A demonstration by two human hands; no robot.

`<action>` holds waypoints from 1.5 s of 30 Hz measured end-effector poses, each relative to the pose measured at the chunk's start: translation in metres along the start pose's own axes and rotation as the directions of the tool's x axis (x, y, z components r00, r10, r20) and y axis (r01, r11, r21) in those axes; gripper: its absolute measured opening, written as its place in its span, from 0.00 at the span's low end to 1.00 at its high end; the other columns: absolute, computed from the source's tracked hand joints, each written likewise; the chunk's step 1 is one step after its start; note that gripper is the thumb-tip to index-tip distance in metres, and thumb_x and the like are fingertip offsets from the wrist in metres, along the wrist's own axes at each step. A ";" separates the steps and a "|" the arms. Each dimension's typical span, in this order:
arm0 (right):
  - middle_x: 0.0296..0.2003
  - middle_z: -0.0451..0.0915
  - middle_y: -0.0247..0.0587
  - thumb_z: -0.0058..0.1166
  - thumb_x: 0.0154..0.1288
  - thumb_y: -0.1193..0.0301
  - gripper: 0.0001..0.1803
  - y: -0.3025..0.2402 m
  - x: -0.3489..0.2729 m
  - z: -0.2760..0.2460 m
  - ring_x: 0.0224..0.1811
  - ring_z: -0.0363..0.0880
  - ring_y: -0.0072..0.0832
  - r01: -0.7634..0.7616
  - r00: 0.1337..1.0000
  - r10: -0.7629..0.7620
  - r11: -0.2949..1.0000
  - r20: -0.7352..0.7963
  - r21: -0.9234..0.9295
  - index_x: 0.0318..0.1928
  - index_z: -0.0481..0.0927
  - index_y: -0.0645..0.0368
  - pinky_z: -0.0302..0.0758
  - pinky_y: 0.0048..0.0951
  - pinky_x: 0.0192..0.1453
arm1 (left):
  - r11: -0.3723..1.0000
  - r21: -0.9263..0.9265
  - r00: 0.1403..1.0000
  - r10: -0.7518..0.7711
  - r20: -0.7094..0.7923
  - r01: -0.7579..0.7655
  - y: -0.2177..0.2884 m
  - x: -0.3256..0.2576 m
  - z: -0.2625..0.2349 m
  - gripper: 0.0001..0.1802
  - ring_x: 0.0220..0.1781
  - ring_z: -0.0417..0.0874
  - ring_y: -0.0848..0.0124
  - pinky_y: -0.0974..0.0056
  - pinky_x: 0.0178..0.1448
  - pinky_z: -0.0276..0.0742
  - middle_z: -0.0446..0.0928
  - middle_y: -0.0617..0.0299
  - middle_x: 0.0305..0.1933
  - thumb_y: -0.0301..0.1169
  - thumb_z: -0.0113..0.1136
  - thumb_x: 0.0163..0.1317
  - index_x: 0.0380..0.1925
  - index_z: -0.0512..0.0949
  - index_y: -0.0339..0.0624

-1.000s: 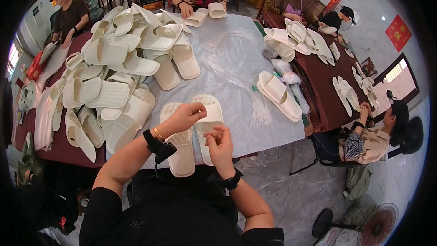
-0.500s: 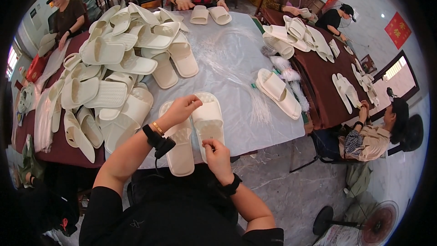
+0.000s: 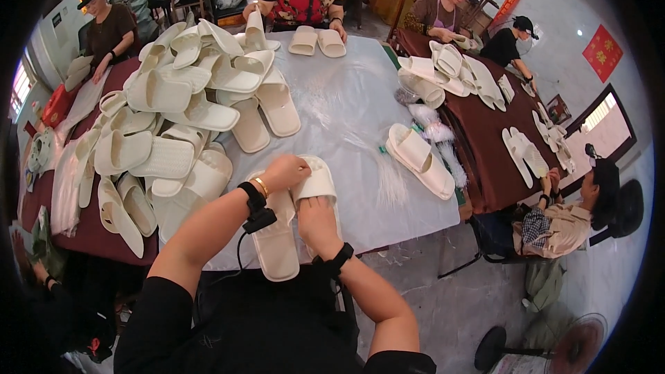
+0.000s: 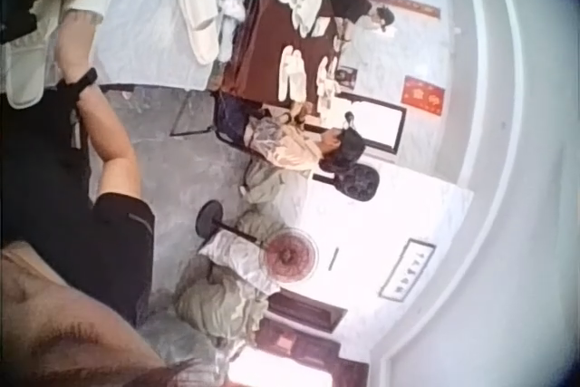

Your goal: Manual assembly and threading of white sandal components in a factory setting.

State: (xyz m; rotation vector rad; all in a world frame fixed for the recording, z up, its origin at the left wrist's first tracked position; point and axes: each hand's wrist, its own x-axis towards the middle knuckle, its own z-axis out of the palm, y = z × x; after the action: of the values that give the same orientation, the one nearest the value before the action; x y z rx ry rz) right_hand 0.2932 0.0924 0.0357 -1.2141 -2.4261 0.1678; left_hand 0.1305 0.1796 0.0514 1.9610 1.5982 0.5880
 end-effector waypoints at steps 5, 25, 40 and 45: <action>0.42 0.78 0.52 0.50 0.60 0.69 0.14 0.007 -0.002 0.012 0.51 0.72 0.48 0.050 0.998 -0.049 0.998 0.045 -0.027 0.43 0.78 0.65 0.66 0.46 0.56 | 0.998 -0.050 0.997 -0.030 0.077 0.034 -0.003 0.005 0.002 0.18 0.40 0.83 0.52 0.56 0.49 0.76 0.82 0.47 0.38 0.42 0.56 0.56 0.38 0.84 0.41; 0.32 0.79 0.50 0.57 0.57 0.67 0.14 0.011 0.006 0.010 0.42 0.74 0.52 0.043 0.991 -0.025 0.989 -0.131 0.139 0.40 0.78 0.64 0.68 0.46 0.52 | 0.983 -0.139 0.989 -0.130 -0.072 0.119 -0.028 -0.004 0.001 0.20 0.40 0.82 0.49 0.52 0.46 0.74 0.80 0.41 0.35 0.40 0.52 0.62 0.38 0.79 0.30; 0.43 0.81 0.50 0.54 0.59 0.78 0.23 0.007 0.072 -0.023 0.46 0.81 0.39 -0.011 0.998 -0.037 0.753 0.059 0.657 0.56 0.72 0.64 0.76 0.32 0.51 | 0.827 -0.540 0.947 -0.033 -0.320 -0.154 -0.004 -0.060 0.001 0.15 0.37 0.83 0.53 0.58 0.42 0.76 0.82 0.47 0.34 0.37 0.53 0.64 0.38 0.78 0.35; 0.31 0.83 0.40 0.54 0.63 0.76 0.10 0.025 0.075 0.013 0.33 0.82 0.24 -0.163 0.985 0.141 0.587 0.099 0.793 0.44 0.79 0.65 0.76 0.24 0.38 | 0.854 -0.519 0.957 -0.115 -0.267 -0.043 0.000 -0.063 -0.003 0.12 0.36 0.82 0.63 0.62 0.43 0.75 0.82 0.52 0.36 0.33 0.54 0.65 0.37 0.77 0.34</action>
State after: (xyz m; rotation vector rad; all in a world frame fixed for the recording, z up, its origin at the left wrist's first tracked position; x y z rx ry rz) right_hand 0.2666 0.1681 0.0406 -0.9482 -1.8390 1.2000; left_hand 0.1155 0.1180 0.0540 1.4794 1.4324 1.2019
